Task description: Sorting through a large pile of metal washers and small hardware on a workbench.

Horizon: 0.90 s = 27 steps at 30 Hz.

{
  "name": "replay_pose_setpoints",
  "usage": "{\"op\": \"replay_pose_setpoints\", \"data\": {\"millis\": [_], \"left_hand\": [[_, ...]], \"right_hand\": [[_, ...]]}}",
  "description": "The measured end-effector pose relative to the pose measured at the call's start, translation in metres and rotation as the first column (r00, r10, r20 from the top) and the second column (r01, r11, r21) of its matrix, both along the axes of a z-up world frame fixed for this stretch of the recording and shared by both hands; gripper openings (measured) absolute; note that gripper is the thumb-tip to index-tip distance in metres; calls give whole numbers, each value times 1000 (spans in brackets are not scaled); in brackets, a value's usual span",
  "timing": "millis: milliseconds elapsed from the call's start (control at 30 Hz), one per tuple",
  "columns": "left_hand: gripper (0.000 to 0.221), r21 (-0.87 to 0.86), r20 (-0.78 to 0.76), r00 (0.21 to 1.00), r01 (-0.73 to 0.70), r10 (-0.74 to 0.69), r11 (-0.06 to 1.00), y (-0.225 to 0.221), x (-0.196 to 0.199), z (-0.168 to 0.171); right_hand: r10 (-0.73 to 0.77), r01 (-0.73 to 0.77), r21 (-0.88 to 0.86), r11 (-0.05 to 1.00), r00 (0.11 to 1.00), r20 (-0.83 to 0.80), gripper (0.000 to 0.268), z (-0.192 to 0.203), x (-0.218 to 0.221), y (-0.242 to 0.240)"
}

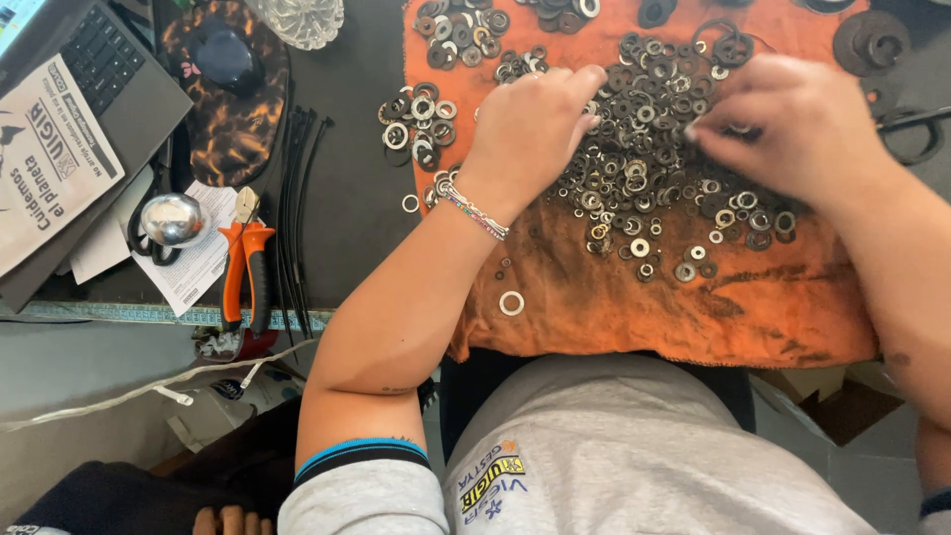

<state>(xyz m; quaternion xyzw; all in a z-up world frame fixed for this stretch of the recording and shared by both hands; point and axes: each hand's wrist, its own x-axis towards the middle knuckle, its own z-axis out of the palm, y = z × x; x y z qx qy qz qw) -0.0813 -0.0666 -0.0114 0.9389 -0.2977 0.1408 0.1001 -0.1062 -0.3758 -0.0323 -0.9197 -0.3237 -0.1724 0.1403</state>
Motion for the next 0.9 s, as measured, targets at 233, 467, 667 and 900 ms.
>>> {"op": "replay_pose_setpoints", "data": {"millis": [233, 467, 667, 900], "left_hand": [[47, -3, 85, 993, 79, -78, 997, -3, -7, 7], [46, 20, 108, 990, 93, -94, 995, -4, -12, 11], [43, -9, 48, 993, 108, -107, 994, -3, -10, 10], [43, 6, 26, 990, 137, -137, 991, -2, -7, 10]], "right_hand": [[271, -211, 217, 953, 914, -302, 10, 45, -17, 20], [-173, 171, -29, 985, 973, -155, 13, 7, 1, -32], [-127, 95, -198, 976, 979, -157, 21, 20, 5, -23], [191, -88, 283, 955, 912, -362, 11, 49, -6, -3]]}}
